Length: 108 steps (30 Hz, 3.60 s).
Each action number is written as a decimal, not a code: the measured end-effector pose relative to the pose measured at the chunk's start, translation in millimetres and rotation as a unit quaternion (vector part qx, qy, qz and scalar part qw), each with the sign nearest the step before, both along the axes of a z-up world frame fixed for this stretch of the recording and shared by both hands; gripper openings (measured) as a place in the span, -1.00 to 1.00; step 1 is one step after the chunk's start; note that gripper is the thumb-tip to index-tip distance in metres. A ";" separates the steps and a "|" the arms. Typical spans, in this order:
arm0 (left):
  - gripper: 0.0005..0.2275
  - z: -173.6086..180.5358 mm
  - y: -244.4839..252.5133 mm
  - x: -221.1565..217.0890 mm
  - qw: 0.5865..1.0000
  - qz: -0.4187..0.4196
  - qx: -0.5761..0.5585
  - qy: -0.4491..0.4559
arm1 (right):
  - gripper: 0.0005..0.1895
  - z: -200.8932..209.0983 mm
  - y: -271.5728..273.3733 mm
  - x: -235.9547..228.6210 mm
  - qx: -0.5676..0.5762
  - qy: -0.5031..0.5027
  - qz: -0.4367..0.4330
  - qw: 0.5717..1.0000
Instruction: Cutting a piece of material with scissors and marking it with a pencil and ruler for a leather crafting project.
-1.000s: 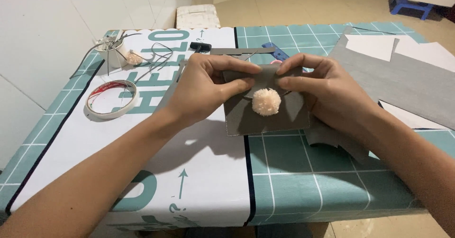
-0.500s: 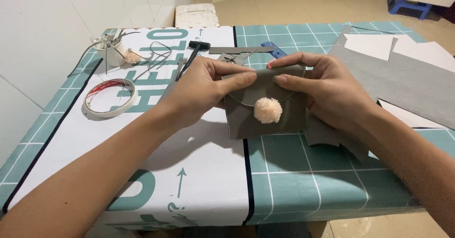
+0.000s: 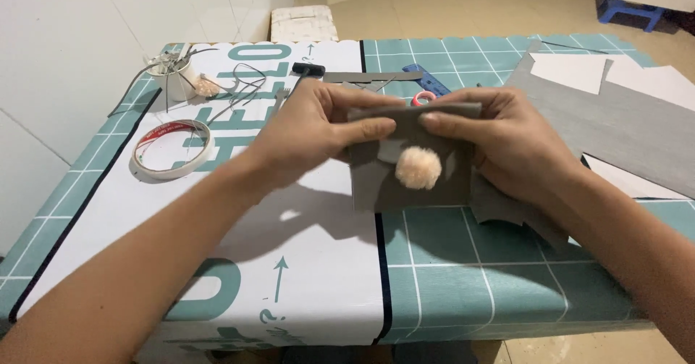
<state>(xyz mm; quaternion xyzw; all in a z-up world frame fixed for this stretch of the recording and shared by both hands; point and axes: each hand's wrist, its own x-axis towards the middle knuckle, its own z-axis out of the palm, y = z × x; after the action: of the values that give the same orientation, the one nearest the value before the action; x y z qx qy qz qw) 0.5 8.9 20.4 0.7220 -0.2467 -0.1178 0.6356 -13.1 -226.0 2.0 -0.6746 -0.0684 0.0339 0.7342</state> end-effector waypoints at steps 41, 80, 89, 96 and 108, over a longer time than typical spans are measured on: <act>-0.93 -33.9 23.4 46.2 0.914 0.050 0.022 -0.402 | -0.53 0.8 -27.9 22.0 -0.470 -0.454 -0.122 0.747; -0.61 -32.6 25.4 46.1 0.894 0.077 0.292 -0.332 | -0.27 0.3 -2.9 24.1 -0.637 -0.181 0.103 0.743; -0.46 -1.6 -1.3 57.6 0.924 -0.001 0.310 -0.224 | -0.42 -25.6 -18.0 41.2 -0.608 -0.217 0.025 0.763; -0.19 -31.3 -39.0 70.0 0.859 -0.081 0.444 -0.240 | -0.83 -12.2 -18.8 28.1 -0.540 -0.247 -0.011 0.805; -0.32 8.2 -23.2 -43.1 0.841 -0.115 0.484 -0.211 | -0.92 -12.5 -30.5 33.0 -0.444 -0.307 -0.135 0.831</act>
<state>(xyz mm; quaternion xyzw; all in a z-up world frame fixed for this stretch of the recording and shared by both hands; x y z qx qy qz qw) -42.5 -14.4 28.7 0.9118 -0.3673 -0.1393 0.1196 19.9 -256.5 -10.5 -0.9061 -0.1758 -0.2475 0.2946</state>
